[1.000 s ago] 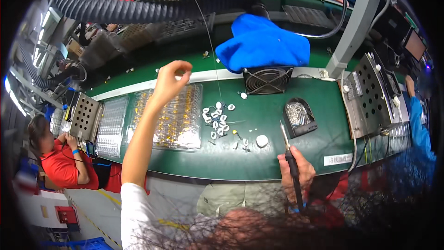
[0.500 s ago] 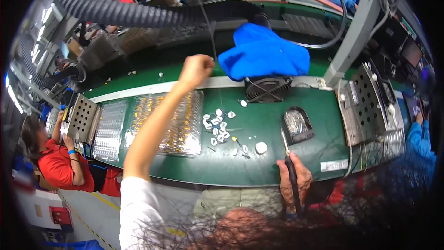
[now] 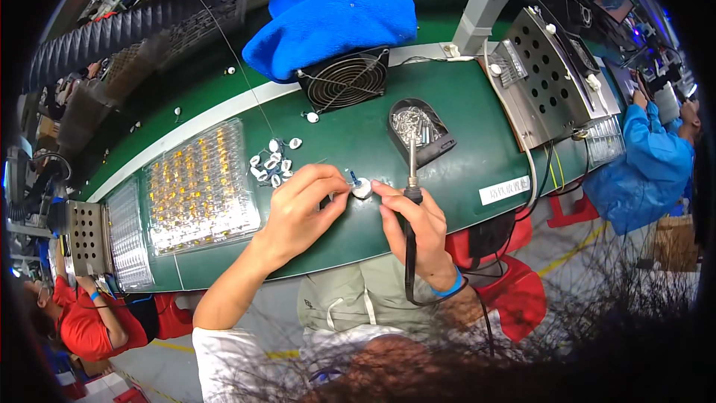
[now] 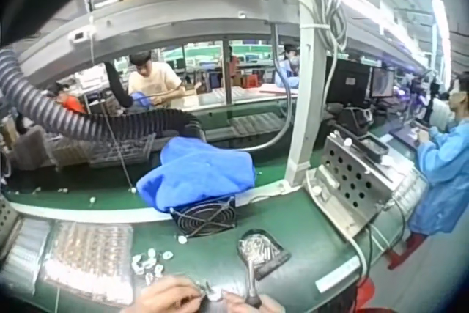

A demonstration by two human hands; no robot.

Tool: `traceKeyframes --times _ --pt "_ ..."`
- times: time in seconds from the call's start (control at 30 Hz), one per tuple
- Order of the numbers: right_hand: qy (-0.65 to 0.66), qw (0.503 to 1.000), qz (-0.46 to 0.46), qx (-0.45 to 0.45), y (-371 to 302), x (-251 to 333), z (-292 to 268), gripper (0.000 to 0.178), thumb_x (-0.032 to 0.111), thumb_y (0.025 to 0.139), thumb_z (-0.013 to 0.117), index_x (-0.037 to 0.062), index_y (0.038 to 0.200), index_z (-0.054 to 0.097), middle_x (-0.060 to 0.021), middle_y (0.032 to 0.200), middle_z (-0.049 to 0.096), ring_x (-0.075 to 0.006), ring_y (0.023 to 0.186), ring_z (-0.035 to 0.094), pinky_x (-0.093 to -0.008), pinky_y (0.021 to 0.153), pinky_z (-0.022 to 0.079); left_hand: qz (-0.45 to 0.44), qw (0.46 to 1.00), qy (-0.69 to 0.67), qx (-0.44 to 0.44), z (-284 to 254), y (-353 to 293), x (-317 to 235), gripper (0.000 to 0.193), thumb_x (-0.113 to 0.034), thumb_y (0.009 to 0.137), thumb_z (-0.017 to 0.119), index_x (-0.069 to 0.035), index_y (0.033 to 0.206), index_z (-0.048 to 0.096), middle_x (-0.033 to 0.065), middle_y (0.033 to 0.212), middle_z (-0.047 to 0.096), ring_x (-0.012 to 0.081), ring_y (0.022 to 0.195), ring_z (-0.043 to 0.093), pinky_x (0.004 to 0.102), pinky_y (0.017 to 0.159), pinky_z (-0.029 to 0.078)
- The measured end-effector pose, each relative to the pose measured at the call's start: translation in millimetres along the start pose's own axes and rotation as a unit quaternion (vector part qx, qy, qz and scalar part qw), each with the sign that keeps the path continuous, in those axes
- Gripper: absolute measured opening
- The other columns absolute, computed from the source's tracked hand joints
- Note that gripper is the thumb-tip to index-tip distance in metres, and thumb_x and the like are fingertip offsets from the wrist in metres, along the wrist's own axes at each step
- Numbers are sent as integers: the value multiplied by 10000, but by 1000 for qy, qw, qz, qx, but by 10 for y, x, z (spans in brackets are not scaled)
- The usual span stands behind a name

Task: Soldering leads or wires onto small electronic components on an industrial assembly line.

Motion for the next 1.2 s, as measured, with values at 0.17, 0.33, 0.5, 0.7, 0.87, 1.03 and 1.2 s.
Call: traceKeyframes --times 0.17,0.33,0.5,0.7,0.87,1.03,1.2 --pt "-36 997 -50 40 27 69 111 342 -81 814 754 22 1113 624 -160 1152 770 -318 836 665 -407 753 535 26 999 17 7 -1 -106 12 248 79 756 812 -25 960 717 96 994 702 249 841 716 337 693 601" --pt "-140 985 -52 91 -5 108 99 343 -49 795 761 47 1117 693 -94 1130 762 -329 887 648 -433 774 523 57 996 28 66 -43 -145 -110 247 23 801 806 -5 1022 699 123 1012 693 299 940 701 377 786 588" --pt "-107 989 -33 95 -28 83 113 342 -19 858 751 26 1186 664 -94 1244 749 -351 969 659 -438 855 549 -88 971 214 -64 -1106 -494 292 243 22 851 771 -21 1085 724 143 1077 743 324 995 724 380 872 571" --pt "-53 997 -10 59 -16 86 100 333 -92 821 760 -1 1124 655 -186 1202 751 -360 903 660 -425 799 547 -348 847 369 -160 -2672 -1755 1103 217 -69 941 688 28 1131 728 205 1078 759 375 937 745 396 808 598" --pt "-61 996 -19 64 4 77 88 344 -109 827 751 -8 1139 647 -200 1208 748 -365 901 667 -419 802 545 -405 847 303 -159 -2810 -2072 1186 250 -87 914 742 37 1131 744 179 981 786 264 878 774 358 775 607" --pt "-50 997 -34 43 -57 65 121 341 -116 832 745 -21 1145 648 -224 1210 742 -364 903 675 -413 814 549 -416 855 216 -223 -2847 -2150 1224 233 -79 902 755 42 1101 749 126 922 785 167 856 757 301 757 594" --pt "-66 996 -6 58 -90 57 132 350 -94 855 729 12 1180 653 -169 1239 741 -340 928 679 -405 842 556 -436 857 110 -252 -2885 -2248 1352 286 -85 953 730 31 1214 712 73 979 768 112 893 709 238 780 544"
Point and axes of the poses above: each hand's wrist, its own y-axis towards the middle knuckle, its own z-axis out of the palm, x = y × z, the point moved 3 cm from there along y, towards the middle knuckle
